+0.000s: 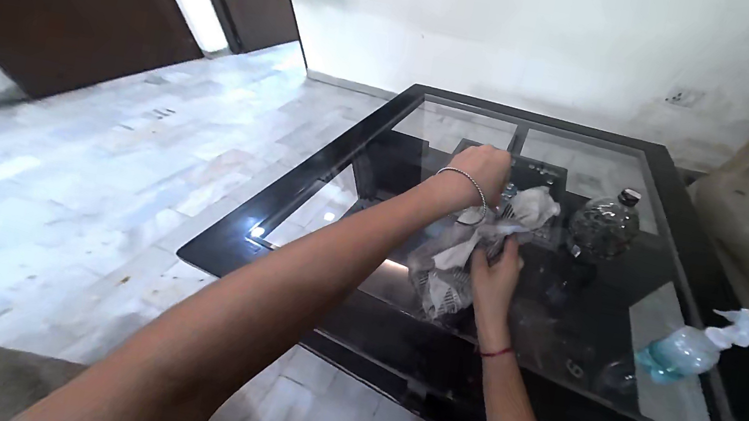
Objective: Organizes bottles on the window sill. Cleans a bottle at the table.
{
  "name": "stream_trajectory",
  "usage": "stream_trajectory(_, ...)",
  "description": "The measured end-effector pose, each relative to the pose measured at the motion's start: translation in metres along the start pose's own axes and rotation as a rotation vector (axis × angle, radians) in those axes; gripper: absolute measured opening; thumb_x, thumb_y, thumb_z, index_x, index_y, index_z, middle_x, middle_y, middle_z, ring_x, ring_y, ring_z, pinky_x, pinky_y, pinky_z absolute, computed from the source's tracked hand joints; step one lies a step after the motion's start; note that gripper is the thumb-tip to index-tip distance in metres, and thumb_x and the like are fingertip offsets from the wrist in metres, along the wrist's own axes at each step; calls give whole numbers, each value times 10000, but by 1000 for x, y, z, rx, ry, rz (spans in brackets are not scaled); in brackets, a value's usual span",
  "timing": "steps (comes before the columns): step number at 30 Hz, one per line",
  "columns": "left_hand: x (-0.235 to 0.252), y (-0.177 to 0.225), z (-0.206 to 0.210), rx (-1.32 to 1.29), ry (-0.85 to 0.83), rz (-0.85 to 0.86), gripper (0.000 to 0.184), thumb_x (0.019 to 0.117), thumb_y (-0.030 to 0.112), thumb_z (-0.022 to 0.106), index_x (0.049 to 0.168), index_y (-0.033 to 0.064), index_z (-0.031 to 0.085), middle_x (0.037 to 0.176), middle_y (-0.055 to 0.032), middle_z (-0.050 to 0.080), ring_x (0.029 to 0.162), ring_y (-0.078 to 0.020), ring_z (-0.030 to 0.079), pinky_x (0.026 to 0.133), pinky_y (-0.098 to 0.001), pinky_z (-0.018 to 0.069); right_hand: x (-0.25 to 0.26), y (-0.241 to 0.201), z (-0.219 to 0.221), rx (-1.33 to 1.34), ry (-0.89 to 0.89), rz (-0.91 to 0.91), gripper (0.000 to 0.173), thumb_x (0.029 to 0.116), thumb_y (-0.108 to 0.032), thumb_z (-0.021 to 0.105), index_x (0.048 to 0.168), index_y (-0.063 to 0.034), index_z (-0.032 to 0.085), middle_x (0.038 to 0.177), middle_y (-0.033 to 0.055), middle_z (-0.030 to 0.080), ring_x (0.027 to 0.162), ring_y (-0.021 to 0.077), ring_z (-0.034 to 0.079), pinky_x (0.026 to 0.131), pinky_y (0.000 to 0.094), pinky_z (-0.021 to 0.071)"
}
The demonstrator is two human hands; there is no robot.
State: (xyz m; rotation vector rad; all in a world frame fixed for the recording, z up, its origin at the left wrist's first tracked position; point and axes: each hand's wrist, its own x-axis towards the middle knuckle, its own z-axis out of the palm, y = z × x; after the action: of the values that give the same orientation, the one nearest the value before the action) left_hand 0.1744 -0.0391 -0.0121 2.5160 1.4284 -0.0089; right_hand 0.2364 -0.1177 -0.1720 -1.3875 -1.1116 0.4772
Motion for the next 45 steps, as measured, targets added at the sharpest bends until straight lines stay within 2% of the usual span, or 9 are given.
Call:
stream_trajectory(3, 0, 1, -1, 41, 2, 9, 177, 937, 77, 702, 1071, -34, 735, 1095, -249, 701, 1093, -426, 653, 947, -627, 487, 19, -23, -1, 46, 18, -45, 510, 902, -86, 681, 1350, 109, 534, 1275, 308, 588, 1202, 413, 536, 1007, 544, 424)
stream_trajectory(7, -5, 1, -2, 64, -3, 36, 143, 937, 41, 676, 1039, -47, 726, 1084, -256, 692, 1080, -432, 647, 929, -625, 485, 25, -20, 6, -182, 24, -95, 707, 797, -186, 820, 1332, 151, 504, 1315, 349, 535, 1218, 493, 508, 986, 606, 425)
stream_trajectory(10, -5, 0, 1, 24, 1, 28, 203, 936, 81, 725, 1101, -38, 729, 1109, -236, 706, 1093, -410, 659, 969, -611, 485, 17, 7, 11, -332, -5, -45, 691, 838, -211, 815, 1334, 165, 514, 1306, 370, 548, 1214, 527, 528, 990, 618, 446)
stream_trajectory(15, -5, 3, 0, 16, -10, 4, 228, 945, 90, 729, 1141, -27, 722, 1116, -218, 710, 1090, -380, 667, 982, -584, 485, -6, 50, 9, -413, -93, 83, 786, 803, -261, 875, 1333, 186, 505, 1365, 400, 487, 1247, 555, 500, 1000, 637, 442)
stream_trajectory(22, -6, 11, 2, 45, 3, -35, 272, 947, 101, 731, 1183, -32, 707, 1151, -230, 703, 1124, -401, 657, 1004, -587, 480, -23, 89, 7, -535, -277, 329, 781, 878, -290, 822, 1404, 165, 465, 1438, 358, 476, 1328, 494, 484, 1091, 574, 405)
stream_trajectory(29, -15, 16, 1, 96, -20, -3, 251, 951, 32, 683, 1194, -30, 699, 1139, -258, 695, 1120, -438, 648, 992, -622, 471, -25, 70, -5, -435, -203, 208, 607, 932, -183, 762, 1331, 196, 507, 1358, 377, 529, 1293, 490, 527, 1089, 552, 427)
stream_trajectory(35, -22, 16, 1, 172, -54, 121, 239, 958, -7, 646, 1188, -27, 708, 1092, -242, 705, 1071, -417, 658, 975, -593, 476, -3, -1, -20, -342, -113, -92, 508, 913, -124, 753, 1251, 201, 556, 1272, 391, 566, 1196, 516, 585, 1004, 580, 484)
stream_trajectory(40, -24, 5, 1, 165, -19, 210, 193, 950, -55, 608, 1133, -67, 668, 1091, -259, 688, 1065, -434, 655, 941, -606, 478, 29, -42, -34, -332, -229, -67, 518, 927, -132, 745, 1314, 147, 543, 1283, 334, 595, 1185, 477, 606, 965, 606, 488)
stream_trajectory(45, -21, 0, 0, 129, -50, 243, 248, 943, -105, 590, 1170, -52, 676, 1135, -243, 691, 1068, -414, 661, 964, -584, 482, 28, -16, -32, -365, -319, 76, 520, 920, -212, 769, 1285, 109, 586, 1190, 313, 645, 1116, 467, 639, 926, 626, 496)
